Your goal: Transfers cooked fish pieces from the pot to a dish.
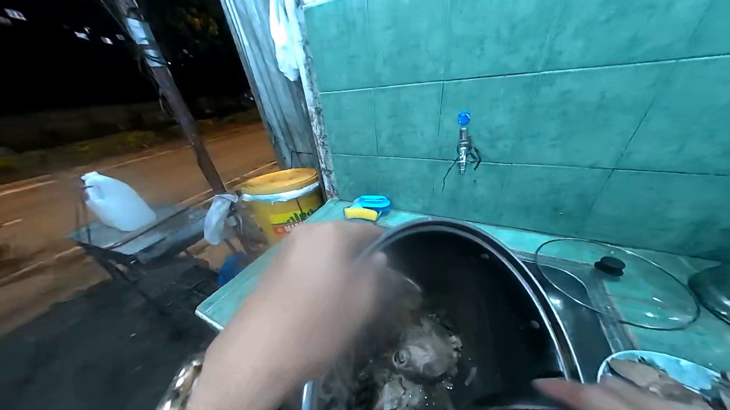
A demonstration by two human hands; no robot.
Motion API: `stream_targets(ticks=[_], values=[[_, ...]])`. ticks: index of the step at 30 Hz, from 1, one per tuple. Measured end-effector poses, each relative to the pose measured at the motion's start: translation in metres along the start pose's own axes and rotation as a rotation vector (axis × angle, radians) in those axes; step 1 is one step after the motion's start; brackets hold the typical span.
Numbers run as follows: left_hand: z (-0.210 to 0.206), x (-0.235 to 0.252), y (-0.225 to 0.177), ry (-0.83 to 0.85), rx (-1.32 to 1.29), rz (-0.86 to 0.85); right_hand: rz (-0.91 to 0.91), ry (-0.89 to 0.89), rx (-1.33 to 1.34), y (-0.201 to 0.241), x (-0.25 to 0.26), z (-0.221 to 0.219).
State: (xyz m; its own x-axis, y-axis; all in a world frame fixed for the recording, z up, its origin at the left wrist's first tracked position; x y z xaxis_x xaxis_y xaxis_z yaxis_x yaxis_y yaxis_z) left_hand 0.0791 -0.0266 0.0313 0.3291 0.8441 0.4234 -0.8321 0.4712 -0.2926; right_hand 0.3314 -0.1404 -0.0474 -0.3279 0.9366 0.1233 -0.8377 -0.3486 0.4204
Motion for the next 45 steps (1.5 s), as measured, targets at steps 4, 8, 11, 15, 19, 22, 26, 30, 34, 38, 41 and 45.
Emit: stream_targets(ticks=[4,8,11,15,19,22,26,30,34,38,41,45], values=[[0.000,-0.001,-0.003,-0.002,0.013,0.012,-0.011,0.304,-0.093,0.033,0.051,-0.062],[0.000,-0.002,-0.005,0.015,0.003,0.028,-0.160,0.604,-0.140,0.039,0.082,-0.095],[0.001,-0.004,0.001,-0.021,-0.007,-0.025,-0.180,0.550,-0.170,0.040,0.085,-0.090],[0.001,-0.005,0.002,-0.040,-0.014,-0.024,-0.236,0.359,-0.259,0.035,0.088,-0.065],[0.000,-0.002,-0.003,0.020,0.015,0.019,-0.289,0.113,-0.365,0.010,0.099,-0.048],[-0.001,0.000,-0.006,0.018,0.029,0.005,-0.153,-0.006,-0.397,0.012,0.091,-0.045],[-0.002,0.000,-0.010,0.011,0.045,-0.024,-0.040,0.356,-0.137,0.036,0.077,-0.062],[-0.001,0.000,-0.012,0.001,0.043,-0.040,-0.035,0.367,-0.146,0.045,0.077,-0.093],[-0.001,-0.003,-0.007,-0.048,0.032,-0.096,-0.120,0.275,-0.252,0.040,0.090,-0.092],[-0.001,-0.003,-0.006,-0.048,0.025,-0.101,-0.085,0.311,-0.201,0.043,0.093,-0.094],[-0.001,-0.001,-0.009,-0.016,0.025,-0.052,0.002,0.275,-0.197,0.049,0.096,-0.100],[-0.002,-0.001,-0.013,0.008,0.055,-0.046,0.097,0.182,-0.317,0.050,0.109,-0.107]])
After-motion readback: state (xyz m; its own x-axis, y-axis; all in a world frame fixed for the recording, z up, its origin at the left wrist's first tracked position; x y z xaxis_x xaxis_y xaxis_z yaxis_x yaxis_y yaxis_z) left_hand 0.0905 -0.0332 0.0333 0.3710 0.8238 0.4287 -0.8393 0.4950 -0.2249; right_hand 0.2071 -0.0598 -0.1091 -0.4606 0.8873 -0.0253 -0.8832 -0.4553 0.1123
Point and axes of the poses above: each hand's wrist, its own x-axis towards the middle knuckle, its own z-axis out of the back of the hand, y = z × x, the point moved 4 cm from there along x, towards the middle knuckle, and after that the axes turned 5 degrees about x, right-handed, at the moved point
